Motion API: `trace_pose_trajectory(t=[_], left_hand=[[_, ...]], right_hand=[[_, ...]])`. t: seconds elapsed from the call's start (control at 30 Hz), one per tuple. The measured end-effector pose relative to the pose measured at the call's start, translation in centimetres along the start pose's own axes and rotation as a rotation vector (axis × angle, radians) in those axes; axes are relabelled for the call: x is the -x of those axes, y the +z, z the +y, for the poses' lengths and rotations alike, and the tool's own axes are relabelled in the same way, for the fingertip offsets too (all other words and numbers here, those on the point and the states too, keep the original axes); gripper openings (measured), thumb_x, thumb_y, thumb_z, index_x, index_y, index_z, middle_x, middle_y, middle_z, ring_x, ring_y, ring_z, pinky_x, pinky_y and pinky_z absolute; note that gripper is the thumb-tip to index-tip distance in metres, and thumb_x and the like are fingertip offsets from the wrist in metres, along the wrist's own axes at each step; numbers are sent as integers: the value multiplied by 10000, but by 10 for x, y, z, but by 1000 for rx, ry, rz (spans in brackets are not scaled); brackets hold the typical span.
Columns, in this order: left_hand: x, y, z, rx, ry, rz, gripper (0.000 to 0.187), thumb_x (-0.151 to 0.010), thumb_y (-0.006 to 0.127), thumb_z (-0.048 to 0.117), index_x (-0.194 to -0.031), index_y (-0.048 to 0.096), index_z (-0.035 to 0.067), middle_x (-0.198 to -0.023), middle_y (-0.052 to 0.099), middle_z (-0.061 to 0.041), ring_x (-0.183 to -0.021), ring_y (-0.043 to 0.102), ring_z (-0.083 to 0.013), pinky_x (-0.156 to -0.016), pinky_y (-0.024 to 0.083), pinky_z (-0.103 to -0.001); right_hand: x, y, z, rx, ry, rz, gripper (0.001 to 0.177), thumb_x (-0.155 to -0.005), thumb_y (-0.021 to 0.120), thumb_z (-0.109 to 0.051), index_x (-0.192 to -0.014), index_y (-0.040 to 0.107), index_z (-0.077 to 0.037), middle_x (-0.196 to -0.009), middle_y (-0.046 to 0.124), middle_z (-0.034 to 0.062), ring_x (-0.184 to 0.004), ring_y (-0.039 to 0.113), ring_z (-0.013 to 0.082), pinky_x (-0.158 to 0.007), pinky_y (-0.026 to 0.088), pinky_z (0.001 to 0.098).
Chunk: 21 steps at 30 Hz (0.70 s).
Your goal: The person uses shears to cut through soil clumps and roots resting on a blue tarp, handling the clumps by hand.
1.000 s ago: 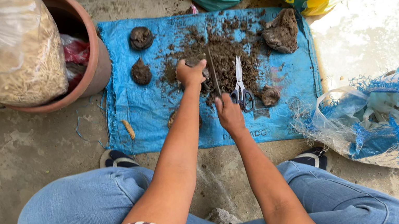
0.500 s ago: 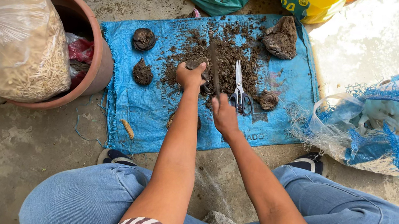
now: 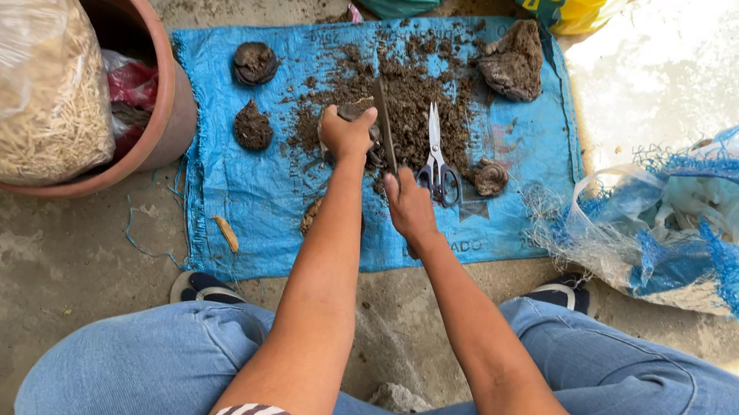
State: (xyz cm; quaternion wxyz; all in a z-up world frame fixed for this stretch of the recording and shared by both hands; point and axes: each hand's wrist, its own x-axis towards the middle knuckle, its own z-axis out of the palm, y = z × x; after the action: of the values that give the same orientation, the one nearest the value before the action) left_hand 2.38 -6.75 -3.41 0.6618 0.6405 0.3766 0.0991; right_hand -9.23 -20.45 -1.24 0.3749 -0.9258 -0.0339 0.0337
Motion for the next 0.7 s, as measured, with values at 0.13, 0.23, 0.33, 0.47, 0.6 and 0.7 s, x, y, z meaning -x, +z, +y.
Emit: trace_pose_trajectory(t=[0.13, 0.23, 0.33, 0.47, 0.6, 0.7], left_hand=[[-4, 1, 3, 32, -25, 38, 565, -720, 910, 84, -1151, 567, -40, -1011, 707, -180, -702, 752, -248, -391, 631, -352], [-2, 2, 3, 92, 4, 24, 558, -709, 898, 53, -1149, 582, -84, -971, 723, -200, -689, 737, -275, -393, 621, -374], [-4, 0, 5, 1, 31, 73, 723, -705, 925, 53, -1279, 505, -80, -1076, 609, -183, -739, 733, -273, -410, 684, -387], [-5, -9, 10, 21, -49, -43, 502, -759, 879, 97, -1132, 599, -88, -1003, 737, -188, -748, 757, -255, -470, 664, -376], [-3, -16, 16, -9, -30, -33, 419, -764, 881, 112, -1034, 618, -72, -983, 723, -183, -717, 756, -250, -485, 641, -391], [4, -17, 19, -57, -12, -40, 386, -764, 881, 125, -989, 627, -59, -945, 735, -184, -696, 751, -245, -474, 664, -407]], right_hand=[[17, 5, -6, -203, 115, 26, 329, -1043, 485, -391, -1120, 510, -72, -831, 667, 328, -821, 635, 569, -687, 463, 623], [9, 6, 0, -64, 86, -126, 340, -1083, 508, -377, -1073, 493, -37, -845, 646, 356, -869, 583, 606, -731, 434, 645], [4, -1, -4, -151, 112, -35, 328, -1067, 487, -384, -1076, 513, -57, -815, 654, 329, -847, 614, 578, -701, 450, 626], [1, 2, -11, -121, 23, -44, 322, -1075, 488, -375, -1062, 507, -55, -786, 655, 299, -788, 609, 569, -665, 437, 621], [-4, -10, -16, -173, 165, -210, 349, -1054, 474, -414, -1035, 493, -66, -732, 658, 258, -679, 670, 514, -623, 504, 576], [1, -6, -25, -223, 62, 40, 339, -1051, 481, -409, -1082, 500, -72, -737, 651, 297, -742, 640, 541, -628, 458, 616]])
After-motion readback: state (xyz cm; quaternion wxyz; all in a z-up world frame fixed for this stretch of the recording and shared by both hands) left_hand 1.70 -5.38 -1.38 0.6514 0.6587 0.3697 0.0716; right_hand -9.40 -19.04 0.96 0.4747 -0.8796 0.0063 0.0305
